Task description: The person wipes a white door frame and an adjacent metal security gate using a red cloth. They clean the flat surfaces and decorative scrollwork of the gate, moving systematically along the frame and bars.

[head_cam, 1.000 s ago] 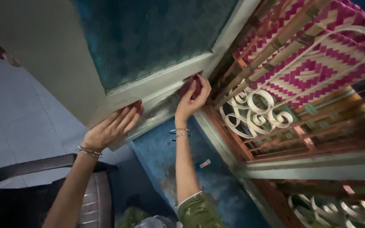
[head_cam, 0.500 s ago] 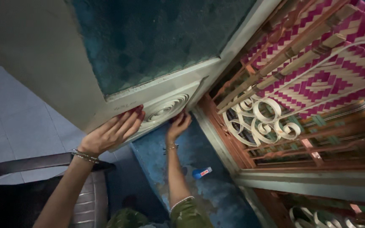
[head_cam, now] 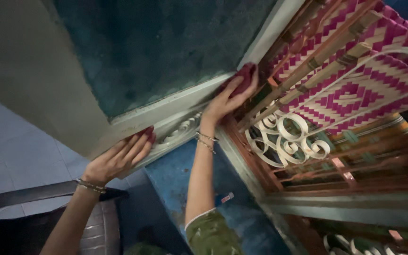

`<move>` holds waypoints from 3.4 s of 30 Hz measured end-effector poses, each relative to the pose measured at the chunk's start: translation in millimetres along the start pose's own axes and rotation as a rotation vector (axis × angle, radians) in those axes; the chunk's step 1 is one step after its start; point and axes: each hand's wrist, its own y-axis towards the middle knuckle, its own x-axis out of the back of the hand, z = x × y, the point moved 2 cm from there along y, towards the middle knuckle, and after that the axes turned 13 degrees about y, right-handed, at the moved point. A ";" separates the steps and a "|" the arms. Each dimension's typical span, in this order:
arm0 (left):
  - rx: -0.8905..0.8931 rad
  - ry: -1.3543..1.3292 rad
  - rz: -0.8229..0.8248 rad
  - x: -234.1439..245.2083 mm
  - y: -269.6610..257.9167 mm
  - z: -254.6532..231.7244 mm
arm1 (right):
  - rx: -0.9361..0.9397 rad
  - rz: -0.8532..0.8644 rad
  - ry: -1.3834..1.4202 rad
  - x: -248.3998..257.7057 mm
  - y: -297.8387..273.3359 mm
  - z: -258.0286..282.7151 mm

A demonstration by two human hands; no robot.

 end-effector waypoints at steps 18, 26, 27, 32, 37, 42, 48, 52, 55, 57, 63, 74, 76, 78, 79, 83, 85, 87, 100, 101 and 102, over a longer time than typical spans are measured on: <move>0.018 0.178 -0.025 17.5 17.3 23.2 | -0.447 -0.422 0.292 134.1 -109.2 -166.9; 0.062 0.045 -0.036 18.5 13.5 18.1 | -0.189 -0.098 0.023 45.2 -5.2 -57.5; 0.070 0.045 -0.046 19.5 14.5 20.6 | -0.206 -0.095 0.054 51.7 -14.9 -69.0; -0.008 0.047 -0.029 19.6 17.2 21.4 | -0.281 -0.210 0.085 135.3 -98.6 -177.8; 0.019 0.033 -0.036 13.4 13.9 17.2 | -0.551 -0.428 0.242 194.9 -172.6 -250.3; 0.028 0.006 -0.034 13.4 12.3 16.0 | -0.720 -0.623 0.299 200.7 -177.7 -255.2; -0.007 0.109 -0.011 22.6 21.0 25.0 | -0.717 -0.533 0.416 169.1 -132.2 -210.4; 0.038 0.106 -0.043 21.5 17.9 27.7 | -0.507 -0.397 0.399 95.3 -65.4 -132.0; 0.033 0.035 0.006 16.6 5.9 12.3 | -0.424 -0.268 0.254 42.7 -36.8 -63.6; 0.032 -0.069 0.029 3.4 -6.2 -1.4 | -0.334 -0.167 0.073 23.5 -27.1 -32.9; -0.253 -0.112 0.031 11.3 33.6 -10.9 | -0.204 -0.102 -0.124 22.9 -20.1 -31.8; -0.067 -0.079 0.092 23.0 236.7 85.3 | -0.211 0.208 0.029 34.2 -91.9 -23.4; -0.069 -0.054 0.122 23.1 241.9 85.8 | -0.181 0.211 0.061 32.5 -73.7 -19.4; -0.086 -0.013 0.138 23.0 244.5 86.2 | -0.204 0.127 0.106 25.3 -32.7 -26.0; -0.097 0.013 0.140 23.1 244.6 86.0 | -0.121 0.097 0.015 19.5 -14.1 -24.0; -0.104 0.144 0.106 29.4 243.5 86.3 | 0.080 0.111 -0.104 -9.5 62.8 1.5; -0.165 0.164 0.136 31.5 242.2 89.7 | 0.117 0.179 -0.100 -19.5 90.2 16.7; -0.207 0.152 0.164 33.4 245.0 90.7 | 0.156 0.245 -0.155 -22.0 106.5 22.1; -0.166 0.020 0.178 36.0 252.0 93.0 | -0.071 0.078 -0.141 12.9 39.7 -10.2; -0.155 0.018 0.163 37.9 252.0 93.8 | 0.034 0.121 -0.094 -1.7 61.3 -0.9; -0.150 0.014 0.155 38.9 251.6 94.4 | 0.138 0.166 -0.047 -17.9 85.7 8.9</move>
